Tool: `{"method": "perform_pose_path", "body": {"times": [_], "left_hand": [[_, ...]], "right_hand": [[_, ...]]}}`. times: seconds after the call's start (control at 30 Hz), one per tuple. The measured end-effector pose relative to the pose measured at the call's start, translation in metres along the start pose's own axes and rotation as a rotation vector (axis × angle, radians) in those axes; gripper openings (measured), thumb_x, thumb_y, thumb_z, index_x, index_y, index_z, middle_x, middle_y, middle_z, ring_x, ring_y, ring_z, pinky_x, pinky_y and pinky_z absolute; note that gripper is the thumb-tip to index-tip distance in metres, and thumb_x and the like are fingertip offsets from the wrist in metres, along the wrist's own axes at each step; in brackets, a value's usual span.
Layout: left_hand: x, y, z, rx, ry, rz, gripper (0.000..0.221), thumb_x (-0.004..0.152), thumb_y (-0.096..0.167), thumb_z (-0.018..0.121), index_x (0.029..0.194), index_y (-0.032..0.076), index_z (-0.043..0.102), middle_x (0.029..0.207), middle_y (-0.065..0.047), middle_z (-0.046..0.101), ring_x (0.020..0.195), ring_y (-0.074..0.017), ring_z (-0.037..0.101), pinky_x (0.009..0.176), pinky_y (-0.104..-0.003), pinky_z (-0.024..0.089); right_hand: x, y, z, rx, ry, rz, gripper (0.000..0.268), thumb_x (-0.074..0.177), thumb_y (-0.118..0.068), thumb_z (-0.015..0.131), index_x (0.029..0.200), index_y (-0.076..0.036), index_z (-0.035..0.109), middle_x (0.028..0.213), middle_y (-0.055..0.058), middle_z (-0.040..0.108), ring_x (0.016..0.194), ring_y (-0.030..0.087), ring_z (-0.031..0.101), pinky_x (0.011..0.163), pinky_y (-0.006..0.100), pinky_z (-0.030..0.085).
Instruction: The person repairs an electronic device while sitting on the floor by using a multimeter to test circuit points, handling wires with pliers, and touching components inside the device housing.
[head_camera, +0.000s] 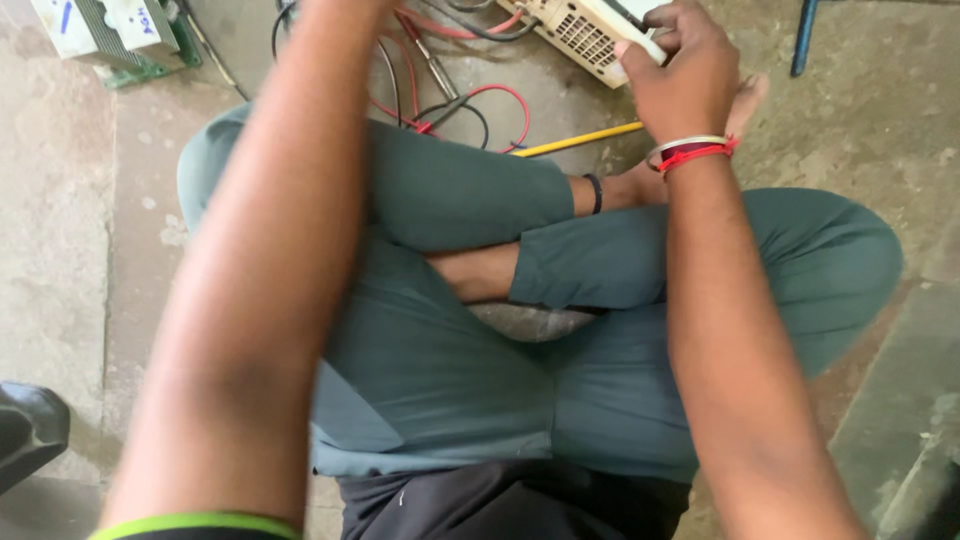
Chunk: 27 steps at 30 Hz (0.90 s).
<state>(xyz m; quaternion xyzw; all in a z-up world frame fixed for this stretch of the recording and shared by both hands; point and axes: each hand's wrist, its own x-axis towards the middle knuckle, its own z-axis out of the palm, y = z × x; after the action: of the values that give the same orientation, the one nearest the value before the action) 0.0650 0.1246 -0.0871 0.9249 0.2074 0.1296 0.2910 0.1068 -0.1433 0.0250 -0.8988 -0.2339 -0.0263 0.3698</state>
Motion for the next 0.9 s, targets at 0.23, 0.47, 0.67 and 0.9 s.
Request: {"method": "perform_pose_path", "body": {"times": [0.23, 0.47, 0.67, 0.9], "left_hand": [[0.051, -0.015, -0.026, 0.163, -0.288, -0.018, 0.016, 0.087, 0.017, 0.075, 0.094, 0.003, 0.073, 0.078, -0.015, 0.074, 0.072, -0.0299, 0.070, 0.066, -0.039, 0.054], [0.066, -0.033, -0.028, 0.124, -0.303, -0.047, 0.018, 0.086, 0.016, 0.077, 0.097, 0.002, 0.076, 0.077, -0.012, 0.075, 0.069, -0.0241, 0.070, 0.064, -0.035, 0.055], [0.040, -0.020, -0.053, -0.060, -0.224, -0.082, 0.021, 0.085, 0.015, 0.079, 0.100, 0.000, 0.078, 0.077, -0.009, 0.076, 0.067, -0.0190, 0.071, 0.062, -0.031, 0.056], [-0.011, 0.020, -0.098, -0.640, -0.147, -0.328, 0.024, 0.083, 0.013, 0.081, 0.103, -0.001, 0.081, 0.077, -0.006, 0.077, 0.065, -0.0132, 0.071, 0.060, -0.026, 0.056]], "right_hand": [[0.019, -0.004, 0.006, -0.177, 0.007, 0.060, 0.037, 0.078, -0.029, 0.095, 0.104, -0.008, 0.077, 0.084, 0.010, 0.075, 0.076, 0.027, 0.072, 0.068, 0.042, 0.055], [0.032, -0.010, 0.007, -0.148, -0.083, 0.158, 0.039, 0.074, -0.030, 0.095, 0.100, -0.007, 0.077, 0.078, 0.009, 0.073, 0.069, 0.025, 0.070, 0.064, 0.039, 0.053], [0.034, -0.006, 0.011, -0.137, -0.097, 0.133, 0.037, 0.073, -0.028, 0.095, 0.096, -0.005, 0.077, 0.078, 0.012, 0.072, 0.069, 0.026, 0.069, 0.064, 0.039, 0.053], [0.030, -0.016, 0.008, -0.116, -0.109, 0.203, 0.035, 0.074, -0.029, 0.091, 0.095, -0.005, 0.077, 0.079, 0.014, 0.074, 0.071, 0.028, 0.071, 0.069, 0.040, 0.055]]}}
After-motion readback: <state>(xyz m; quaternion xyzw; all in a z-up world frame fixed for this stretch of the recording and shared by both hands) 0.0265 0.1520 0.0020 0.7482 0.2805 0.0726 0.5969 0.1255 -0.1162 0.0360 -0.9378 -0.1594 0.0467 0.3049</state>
